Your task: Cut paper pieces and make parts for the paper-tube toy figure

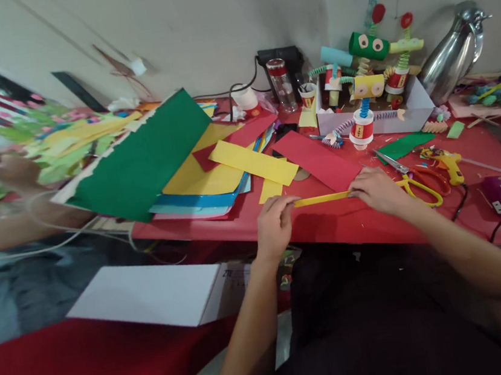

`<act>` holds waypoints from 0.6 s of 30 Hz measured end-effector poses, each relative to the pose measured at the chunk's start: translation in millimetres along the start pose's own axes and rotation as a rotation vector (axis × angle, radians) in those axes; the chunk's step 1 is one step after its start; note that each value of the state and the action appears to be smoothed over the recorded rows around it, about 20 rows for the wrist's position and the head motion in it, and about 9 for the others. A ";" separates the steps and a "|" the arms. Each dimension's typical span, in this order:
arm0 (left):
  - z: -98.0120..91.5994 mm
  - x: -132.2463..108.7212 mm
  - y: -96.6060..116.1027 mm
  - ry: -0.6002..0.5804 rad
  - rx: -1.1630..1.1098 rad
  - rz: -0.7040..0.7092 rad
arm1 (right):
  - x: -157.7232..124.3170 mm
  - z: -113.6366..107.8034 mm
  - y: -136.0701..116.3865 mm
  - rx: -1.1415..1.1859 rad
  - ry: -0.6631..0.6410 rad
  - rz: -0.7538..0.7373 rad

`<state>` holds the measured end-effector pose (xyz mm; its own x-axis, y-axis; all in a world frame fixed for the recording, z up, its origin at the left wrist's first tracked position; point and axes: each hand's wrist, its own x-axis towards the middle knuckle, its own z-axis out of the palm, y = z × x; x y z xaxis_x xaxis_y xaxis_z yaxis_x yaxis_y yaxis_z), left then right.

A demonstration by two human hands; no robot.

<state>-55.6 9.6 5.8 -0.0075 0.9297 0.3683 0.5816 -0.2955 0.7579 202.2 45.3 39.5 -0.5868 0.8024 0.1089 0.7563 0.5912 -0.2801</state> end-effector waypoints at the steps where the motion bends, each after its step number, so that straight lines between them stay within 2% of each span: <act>1: 2.4 5.2 0.4 0.057 -0.115 -0.064 | -2.2 -0.9 3.1 0.055 0.020 0.014; 3: 13.8 12.8 5.5 0.173 -0.432 -0.222 | -5.5 -0.8 3.5 0.174 0.060 0.079; 4: 22.7 14.5 10.5 0.174 -0.615 -0.302 | -6.4 0.2 1.2 0.236 0.072 0.124; 6: 44.6 13.6 24.0 0.041 -0.916 -0.474 | -7.0 3.5 -6.7 0.351 0.072 0.207; 8: 66.1 9.6 37.7 -0.053 -1.070 -0.632 | -6.9 6.8 -14.8 0.421 0.064 0.252; 11: 82.0 8.1 47.8 -0.015 -1.171 -0.755 | -8.9 9.3 -18.7 0.448 0.075 0.277; 13: 77.6 14.2 45.2 0.047 -1.190 -0.813 | -12.4 9.6 -14.1 0.483 0.058 0.303; 18: 41.4 41.5 26.3 0.282 -1.165 -0.832 | -21.8 13.8 3.0 0.660 -0.013 0.377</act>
<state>-6.9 49.5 18.7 -0.2412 0.8850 -0.3983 -0.6445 0.1607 0.7475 213.3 28.4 23.1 -0.3290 0.9370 -0.1175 0.5792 0.1019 -0.8088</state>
